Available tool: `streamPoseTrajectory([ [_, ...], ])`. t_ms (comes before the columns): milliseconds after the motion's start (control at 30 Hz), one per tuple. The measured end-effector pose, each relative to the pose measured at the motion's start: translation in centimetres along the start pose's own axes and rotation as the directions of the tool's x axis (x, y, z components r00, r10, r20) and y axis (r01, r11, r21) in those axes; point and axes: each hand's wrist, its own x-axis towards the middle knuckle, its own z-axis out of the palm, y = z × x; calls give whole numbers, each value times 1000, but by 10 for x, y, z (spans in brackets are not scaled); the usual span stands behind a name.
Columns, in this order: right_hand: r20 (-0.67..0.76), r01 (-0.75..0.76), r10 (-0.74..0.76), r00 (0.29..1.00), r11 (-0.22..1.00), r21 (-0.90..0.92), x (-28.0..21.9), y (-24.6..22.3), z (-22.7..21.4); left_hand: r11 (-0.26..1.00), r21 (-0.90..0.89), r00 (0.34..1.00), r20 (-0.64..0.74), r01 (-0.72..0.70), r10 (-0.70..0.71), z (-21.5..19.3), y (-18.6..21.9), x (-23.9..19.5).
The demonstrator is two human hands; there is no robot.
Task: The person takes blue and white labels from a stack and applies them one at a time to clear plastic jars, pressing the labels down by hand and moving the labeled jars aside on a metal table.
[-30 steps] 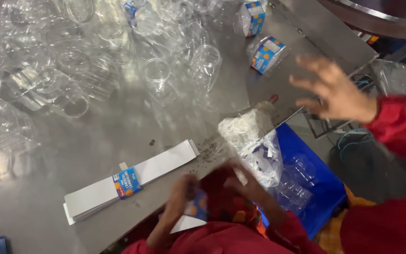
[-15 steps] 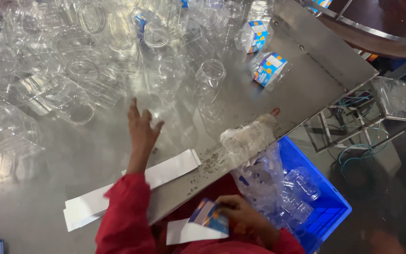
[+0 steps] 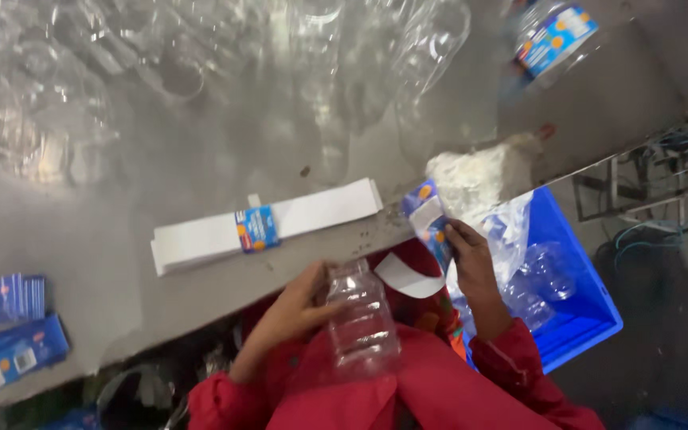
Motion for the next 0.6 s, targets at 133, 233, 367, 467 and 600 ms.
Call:
streamPoseTrajectory([
  [133,561,513,-289,776,806,-294,-74,-34,67,974,-102,978,-28,201,-205,21,-26,-3],
  [233,675,797,-434,596,420,-434,-107,-72,102,973,-230,1000,10,-11,14,24,-37,-3],
  [367,570,717,-443,692,518,-467,-105,-95,113,924,-382,988,138,-15,73,16,-30,-7],
  [467,562,703,-434,705,537,-467,-104,-94,110,926,-376,981,190,43,32,12,-20,-8],
  [600,624,746,-421,658,475,-467,-97,-95,106,938,-344,971,232,33,51,8,-22,-8],
])
